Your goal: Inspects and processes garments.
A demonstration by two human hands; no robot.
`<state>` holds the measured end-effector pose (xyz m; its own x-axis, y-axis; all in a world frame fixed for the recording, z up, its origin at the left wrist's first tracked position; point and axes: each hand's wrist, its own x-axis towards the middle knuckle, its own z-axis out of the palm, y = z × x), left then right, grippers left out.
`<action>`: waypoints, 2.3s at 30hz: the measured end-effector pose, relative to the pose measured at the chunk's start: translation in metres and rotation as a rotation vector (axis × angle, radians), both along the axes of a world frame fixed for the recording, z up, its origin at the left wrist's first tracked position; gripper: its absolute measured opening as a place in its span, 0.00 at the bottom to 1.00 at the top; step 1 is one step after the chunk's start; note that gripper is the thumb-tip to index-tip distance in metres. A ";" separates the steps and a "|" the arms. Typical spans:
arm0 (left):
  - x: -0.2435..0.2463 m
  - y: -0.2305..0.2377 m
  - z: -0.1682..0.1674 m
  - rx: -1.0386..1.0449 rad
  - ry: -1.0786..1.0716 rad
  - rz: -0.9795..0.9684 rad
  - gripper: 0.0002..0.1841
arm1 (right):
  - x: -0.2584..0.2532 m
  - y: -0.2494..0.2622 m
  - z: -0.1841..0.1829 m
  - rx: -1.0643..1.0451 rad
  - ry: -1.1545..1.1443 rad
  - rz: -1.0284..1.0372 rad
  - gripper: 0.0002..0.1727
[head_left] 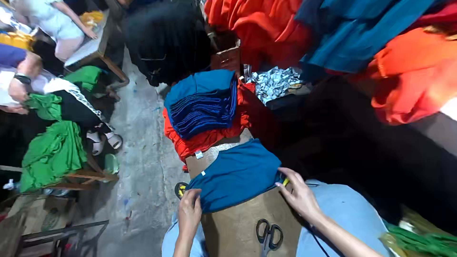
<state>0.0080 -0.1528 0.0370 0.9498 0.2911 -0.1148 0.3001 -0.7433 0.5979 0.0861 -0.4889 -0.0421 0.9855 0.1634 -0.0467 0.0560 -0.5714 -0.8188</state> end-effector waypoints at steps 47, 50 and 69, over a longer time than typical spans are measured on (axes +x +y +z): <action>-0.012 0.012 -0.060 -0.086 -0.192 0.457 0.25 | 0.066 0.089 -0.006 -0.348 -0.382 0.490 0.29; -0.025 0.031 -0.060 -0.664 0.011 0.773 0.24 | 0.064 0.096 -0.021 -0.473 -0.337 0.478 0.33; -0.013 0.025 -0.068 -0.824 0.045 0.731 0.13 | 0.054 0.151 -0.034 -0.637 -0.408 0.668 0.43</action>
